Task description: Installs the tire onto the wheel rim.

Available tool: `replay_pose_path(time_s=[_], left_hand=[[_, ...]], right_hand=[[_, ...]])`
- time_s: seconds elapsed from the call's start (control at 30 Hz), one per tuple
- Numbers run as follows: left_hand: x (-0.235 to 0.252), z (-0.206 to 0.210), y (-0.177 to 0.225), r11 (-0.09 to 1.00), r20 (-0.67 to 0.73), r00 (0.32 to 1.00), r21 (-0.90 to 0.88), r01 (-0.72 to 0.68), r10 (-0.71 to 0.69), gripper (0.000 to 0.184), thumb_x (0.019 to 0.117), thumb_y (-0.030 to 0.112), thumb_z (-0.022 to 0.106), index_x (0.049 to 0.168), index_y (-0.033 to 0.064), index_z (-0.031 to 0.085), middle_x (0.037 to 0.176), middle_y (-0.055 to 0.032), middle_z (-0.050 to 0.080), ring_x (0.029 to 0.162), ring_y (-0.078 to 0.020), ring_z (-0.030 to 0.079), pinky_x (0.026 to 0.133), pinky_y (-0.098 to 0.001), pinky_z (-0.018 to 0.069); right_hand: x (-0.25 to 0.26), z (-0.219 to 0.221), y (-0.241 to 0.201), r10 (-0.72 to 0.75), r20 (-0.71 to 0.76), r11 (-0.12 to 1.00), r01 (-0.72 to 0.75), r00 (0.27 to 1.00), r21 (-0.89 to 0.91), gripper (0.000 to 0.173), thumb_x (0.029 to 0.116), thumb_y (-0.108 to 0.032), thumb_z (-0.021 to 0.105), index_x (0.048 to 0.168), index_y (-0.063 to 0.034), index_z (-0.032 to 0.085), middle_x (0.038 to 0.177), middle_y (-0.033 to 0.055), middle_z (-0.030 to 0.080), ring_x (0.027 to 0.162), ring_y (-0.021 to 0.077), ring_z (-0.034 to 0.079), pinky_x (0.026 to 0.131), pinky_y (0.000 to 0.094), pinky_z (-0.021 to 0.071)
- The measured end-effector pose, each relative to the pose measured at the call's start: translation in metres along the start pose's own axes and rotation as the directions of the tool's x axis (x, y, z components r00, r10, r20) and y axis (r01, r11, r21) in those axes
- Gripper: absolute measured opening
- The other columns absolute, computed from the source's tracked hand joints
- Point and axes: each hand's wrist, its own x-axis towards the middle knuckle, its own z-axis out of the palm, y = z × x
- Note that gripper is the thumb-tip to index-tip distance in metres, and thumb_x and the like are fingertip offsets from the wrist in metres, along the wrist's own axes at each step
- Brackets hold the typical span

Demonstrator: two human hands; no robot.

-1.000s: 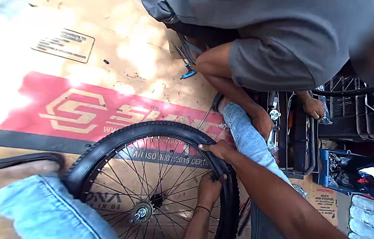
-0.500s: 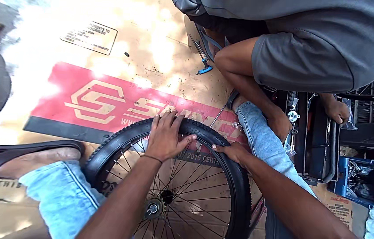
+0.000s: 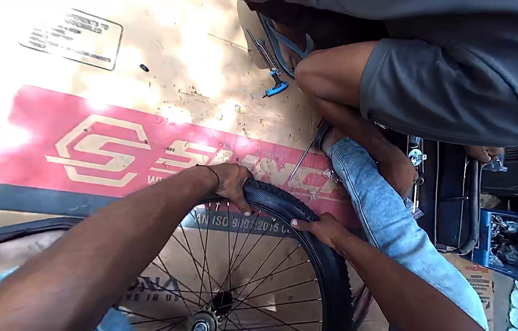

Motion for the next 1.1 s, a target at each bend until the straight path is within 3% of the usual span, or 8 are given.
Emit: replay_pose_path(time_s=[0.23, 0.3, 0.4, 0.47, 0.63, 0.8, 1.0, 1.1], left_hand=[[-0.001, -0.012, 0.002, 0.992, 0.195, 0.981, -0.118, 0.034, -0.010, 0.056, 0.0605, 0.038, 0.100, 0.101, 0.0075, 0.075, 0.084, -0.0070, 0.073, 0.082, -0.0206, 0.072, 0.080, -0.0436, 0.0577], [-0.002, -0.010, -0.003, 0.988, 0.200, 0.980, -0.151, 0.016, 0.014, 0.054, 0.0595, 0.035, 0.101, 0.099, 0.0062, 0.076, 0.080, -0.0073, 0.075, 0.079, -0.0201, 0.073, 0.079, -0.0418, 0.0599], [-0.004, -0.013, -0.006, 0.976, 0.247, 0.969, -0.212, 0.039, 0.015, 0.057, 0.0618, 0.035, 0.099, 0.104, 0.0062, 0.074, 0.087, -0.0065, 0.074, 0.085, -0.0197, 0.072, 0.084, -0.0411, 0.0574], [-0.004, -0.006, -0.010, 0.956, 0.194, 0.981, -0.290, 0.035, 0.023, 0.045, 0.0633, 0.028, 0.099, 0.094, 0.0047, 0.076, 0.080, -0.0088, 0.075, 0.076, -0.0211, 0.073, 0.075, -0.0398, 0.0600], [-0.007, -0.001, -0.027, 0.877, 0.100, 0.988, -0.477, -0.055, 0.116, 0.028, 0.0720, 0.027, 0.094, 0.087, 0.0101, 0.079, 0.075, -0.0056, 0.075, 0.071, -0.0167, 0.072, 0.072, -0.0368, 0.0594], [-0.012, 0.005, -0.032, 0.871, 0.032, 0.992, -0.481, -0.095, 0.125, 0.026, 0.0712, 0.032, 0.095, 0.082, 0.0139, 0.080, 0.072, -0.0030, 0.074, 0.069, -0.0147, 0.071, 0.070, -0.0366, 0.0585], [-0.003, 0.011, -0.034, 0.875, 0.034, 0.996, -0.481, -0.055, 0.081, 0.025, 0.0742, 0.034, 0.093, 0.079, 0.0131, 0.079, 0.071, -0.0033, 0.073, 0.067, -0.0145, 0.070, 0.068, -0.0365, 0.0574], [-0.005, 0.013, -0.034, 0.874, 0.029, 0.998, -0.485, -0.038, 0.060, 0.027, 0.0745, 0.037, 0.092, 0.079, 0.0137, 0.079, 0.071, -0.0030, 0.074, 0.067, -0.0145, 0.070, 0.067, -0.0368, 0.0578]], right_hand=[[-0.009, 0.001, -0.002, 0.018, 0.050, 1.000, -0.018, 0.999, -0.011, 0.083, 0.0729, -0.080, 0.074, 0.107, -0.0047, 0.071, 0.104, 0.0144, 0.071, 0.100, 0.0273, 0.068, 0.088, 0.0533, 0.0539], [-0.010, 0.003, -0.004, 0.008, 0.056, 1.000, -0.007, 0.998, -0.022, 0.083, 0.0727, -0.081, 0.073, 0.107, -0.0059, 0.071, 0.102, 0.0132, 0.071, 0.098, 0.0268, 0.068, 0.087, 0.0536, 0.0539], [-0.009, 0.007, -0.003, -0.023, 0.034, 0.999, 0.025, 0.999, -0.033, 0.079, 0.0737, -0.082, 0.072, 0.102, -0.0089, 0.073, 0.097, 0.0115, 0.071, 0.095, 0.0264, 0.069, 0.084, 0.0547, 0.0548], [-0.009, 0.007, -0.005, -0.039, 0.010, 0.998, 0.039, 0.999, -0.039, 0.076, 0.0756, -0.080, 0.072, 0.101, -0.0085, 0.073, 0.094, 0.0118, 0.071, 0.092, 0.0272, 0.069, 0.082, 0.0551, 0.0545], [-0.015, 0.005, -0.012, -0.044, -0.055, 0.993, 0.037, 0.998, -0.115, 0.074, 0.0757, -0.081, 0.071, 0.099, -0.0104, 0.073, 0.092, 0.0115, 0.071, 0.091, 0.0283, 0.069, 0.079, 0.0558, 0.0552], [-0.018, 0.003, -0.013, -0.065, 0.009, 0.994, 0.065, 0.998, -0.088, 0.072, 0.0783, -0.078, 0.072, 0.100, -0.0094, 0.073, 0.093, 0.0113, 0.071, 0.092, 0.0266, 0.068, 0.081, 0.0536, 0.0542], [-0.005, 0.005, -0.015, 0.015, 0.078, 0.999, -0.012, 0.997, -0.036, 0.078, 0.0768, -0.075, 0.075, 0.113, -0.0067, 0.071, 0.108, 0.0137, 0.071, 0.105, 0.0278, 0.068, 0.091, 0.0539, 0.0534], [-0.004, 0.010, -0.015, -0.019, 0.030, 0.994, 0.022, 0.999, -0.107, 0.077, 0.0760, -0.079, 0.073, 0.105, -0.0068, 0.071, 0.097, 0.0131, 0.071, 0.095, 0.0277, 0.069, 0.082, 0.0542, 0.0554]])
